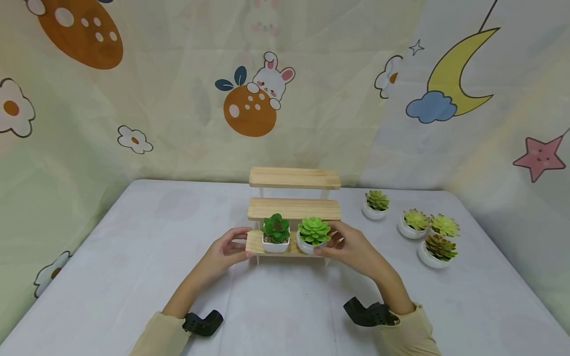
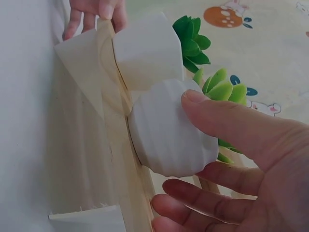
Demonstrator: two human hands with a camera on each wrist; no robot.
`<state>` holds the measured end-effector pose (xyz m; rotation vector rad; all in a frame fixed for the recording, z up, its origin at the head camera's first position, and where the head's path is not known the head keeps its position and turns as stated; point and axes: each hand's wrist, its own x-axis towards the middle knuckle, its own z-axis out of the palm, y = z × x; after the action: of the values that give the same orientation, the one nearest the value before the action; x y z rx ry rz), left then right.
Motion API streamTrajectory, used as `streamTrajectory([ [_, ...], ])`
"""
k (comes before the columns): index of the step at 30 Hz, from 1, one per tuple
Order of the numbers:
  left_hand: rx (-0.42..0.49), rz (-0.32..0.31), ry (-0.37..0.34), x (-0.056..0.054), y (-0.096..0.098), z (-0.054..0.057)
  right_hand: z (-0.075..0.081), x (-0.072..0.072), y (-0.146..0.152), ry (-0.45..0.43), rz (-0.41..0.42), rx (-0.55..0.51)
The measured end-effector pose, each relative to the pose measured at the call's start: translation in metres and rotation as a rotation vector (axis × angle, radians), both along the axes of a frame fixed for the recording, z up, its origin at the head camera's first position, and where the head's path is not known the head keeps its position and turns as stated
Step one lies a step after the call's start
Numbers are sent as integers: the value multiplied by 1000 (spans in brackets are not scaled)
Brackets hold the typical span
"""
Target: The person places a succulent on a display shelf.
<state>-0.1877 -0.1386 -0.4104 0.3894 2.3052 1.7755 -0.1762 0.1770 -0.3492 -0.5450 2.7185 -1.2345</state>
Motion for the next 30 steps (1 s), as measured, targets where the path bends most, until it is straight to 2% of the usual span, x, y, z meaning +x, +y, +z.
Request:
streamTrajectory([
  [6, 4, -4, -2, 1, -1, 0, 4, 3, 6, 53, 10, -8],
  [12, 8, -5, -2, 1, -1, 0, 15, 6, 20, 89, -46, 12],
  [22, 6, -6, -4, 1, 0, 1, 29, 13, 60, 121, -223, 83],
  [30, -14, 11, -6, 0, -1, 0, 32, 19, 107, 145, -425, 170],
])
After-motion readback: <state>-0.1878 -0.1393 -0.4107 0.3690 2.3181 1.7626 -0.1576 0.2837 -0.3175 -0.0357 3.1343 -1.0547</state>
